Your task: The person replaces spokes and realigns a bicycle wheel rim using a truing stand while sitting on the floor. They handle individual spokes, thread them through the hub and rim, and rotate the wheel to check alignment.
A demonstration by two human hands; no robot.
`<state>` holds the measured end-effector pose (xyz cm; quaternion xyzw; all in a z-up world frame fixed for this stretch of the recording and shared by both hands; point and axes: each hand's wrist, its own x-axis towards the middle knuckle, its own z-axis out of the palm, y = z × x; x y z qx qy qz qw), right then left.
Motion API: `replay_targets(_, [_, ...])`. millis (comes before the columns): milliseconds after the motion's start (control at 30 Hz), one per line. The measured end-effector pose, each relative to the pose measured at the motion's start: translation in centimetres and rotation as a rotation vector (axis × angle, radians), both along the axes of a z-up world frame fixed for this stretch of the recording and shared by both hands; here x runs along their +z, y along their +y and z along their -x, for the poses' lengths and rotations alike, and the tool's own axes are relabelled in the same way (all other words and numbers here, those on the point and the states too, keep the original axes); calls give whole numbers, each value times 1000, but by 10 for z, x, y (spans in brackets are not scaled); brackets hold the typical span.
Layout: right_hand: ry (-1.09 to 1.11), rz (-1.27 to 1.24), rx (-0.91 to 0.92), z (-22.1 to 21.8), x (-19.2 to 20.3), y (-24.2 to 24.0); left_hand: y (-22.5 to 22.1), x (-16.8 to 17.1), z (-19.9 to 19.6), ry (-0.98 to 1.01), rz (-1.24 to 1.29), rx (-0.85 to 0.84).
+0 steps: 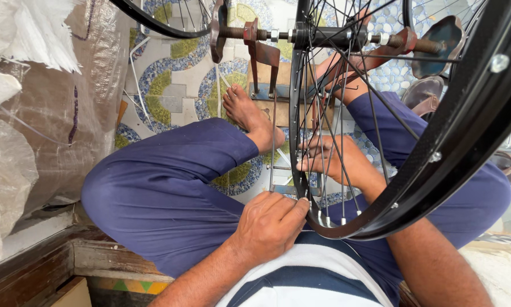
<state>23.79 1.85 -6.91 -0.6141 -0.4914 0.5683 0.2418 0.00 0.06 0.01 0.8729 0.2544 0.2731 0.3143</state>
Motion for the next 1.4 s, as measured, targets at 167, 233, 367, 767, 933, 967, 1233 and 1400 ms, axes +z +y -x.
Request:
replay_targets(167, [-501,-67,118,16,10,0,2,0,0,3,-2,-13])
replay_targets(233, [-446,-154,88,17,3,-6,0,-1,0,12,6,-12])
replay_targets(367, [-97,-249,10,5,-14,-8,0,1,0,16,2,-16])
replay_targets(767, [-129,-71,-155,2,-34,-18,15,78,3,-209,49,10])
replay_targets(933, [-159,-171,-362,-3,-37,-16,9,77,-1,-168,47,-2])
replay_targets(967, [-151,-238,-460,-3,-39,-18,9,66,-2,-182,-3,-14])
replay_targets(1233, [-21,-234,-577,-12,-33,-23,3,1,3,76,-60,9])
replay_targets(1400, [-41,-242,-573,-9,-28,-26,1,6,3,57,-78,-22])
